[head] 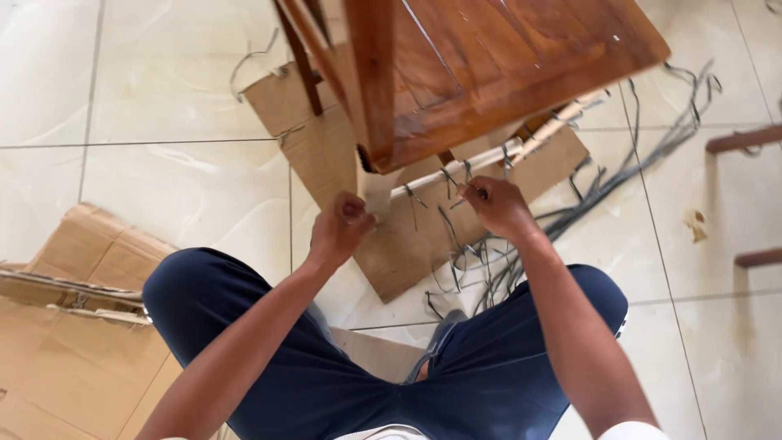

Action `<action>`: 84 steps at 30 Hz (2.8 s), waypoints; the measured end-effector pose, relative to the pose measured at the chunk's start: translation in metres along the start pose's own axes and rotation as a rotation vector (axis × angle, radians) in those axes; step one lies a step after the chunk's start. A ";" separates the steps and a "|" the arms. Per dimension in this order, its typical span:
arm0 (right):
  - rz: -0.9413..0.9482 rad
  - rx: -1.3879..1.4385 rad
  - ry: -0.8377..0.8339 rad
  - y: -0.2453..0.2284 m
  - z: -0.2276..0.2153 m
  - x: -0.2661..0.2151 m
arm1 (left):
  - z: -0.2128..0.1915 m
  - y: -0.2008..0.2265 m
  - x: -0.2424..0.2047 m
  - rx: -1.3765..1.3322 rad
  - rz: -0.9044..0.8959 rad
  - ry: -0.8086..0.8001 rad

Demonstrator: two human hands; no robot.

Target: Wrapping the legs of a wooden chair with cardboard strips and securing them with black plastic ties.

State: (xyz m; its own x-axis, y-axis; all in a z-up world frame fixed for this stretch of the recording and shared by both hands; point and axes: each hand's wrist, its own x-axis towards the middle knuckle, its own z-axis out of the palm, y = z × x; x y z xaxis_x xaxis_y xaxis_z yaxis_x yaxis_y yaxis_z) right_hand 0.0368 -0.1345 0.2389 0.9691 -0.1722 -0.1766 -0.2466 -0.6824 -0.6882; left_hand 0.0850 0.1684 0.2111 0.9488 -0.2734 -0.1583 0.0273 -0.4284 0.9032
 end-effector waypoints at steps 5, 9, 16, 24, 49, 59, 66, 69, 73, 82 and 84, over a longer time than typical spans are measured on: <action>-0.158 0.153 -0.007 -0.033 0.034 0.030 | -0.024 -0.009 0.040 -0.097 0.117 0.187; -0.084 0.308 -0.048 -0.042 0.058 0.053 | -0.020 -0.031 0.084 -0.464 0.055 0.108; 0.133 0.562 0.069 -0.003 0.122 0.110 | 0.029 -0.024 0.101 -0.605 -0.002 0.068; 0.171 1.168 0.051 0.077 0.175 0.153 | 0.066 -0.041 0.115 -0.756 0.047 0.212; 0.189 0.629 0.008 -0.029 0.103 0.098 | 0.058 -0.024 0.112 -1.217 0.093 0.229; 0.041 0.636 -0.061 -0.028 0.073 0.059 | 0.033 -0.028 0.119 -1.404 0.119 0.352; 0.027 0.619 -0.018 -0.034 0.072 0.048 | -0.018 0.004 0.084 -1.316 0.014 0.420; 0.020 0.608 0.010 -0.040 0.072 0.041 | -0.017 -0.002 0.068 -1.281 -0.010 0.403; 0.101 0.728 0.013 -0.057 0.078 0.025 | -0.001 0.002 0.046 -1.249 -0.006 0.352; 0.163 1.049 0.088 -0.086 0.100 0.002 | 0.016 0.006 0.037 -1.209 0.077 0.126; 0.132 1.091 0.090 -0.089 0.104 0.004 | 0.017 0.005 0.037 -1.198 0.086 0.122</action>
State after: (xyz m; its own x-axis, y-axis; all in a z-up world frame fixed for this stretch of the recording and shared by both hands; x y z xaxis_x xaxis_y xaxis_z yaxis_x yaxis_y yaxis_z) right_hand 0.0621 -0.0008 0.2265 0.9207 -0.2787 -0.2734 -0.1748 0.3318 -0.9270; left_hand 0.1153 0.1414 0.2033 0.9836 -0.1510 -0.0990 0.1758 0.6758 0.7158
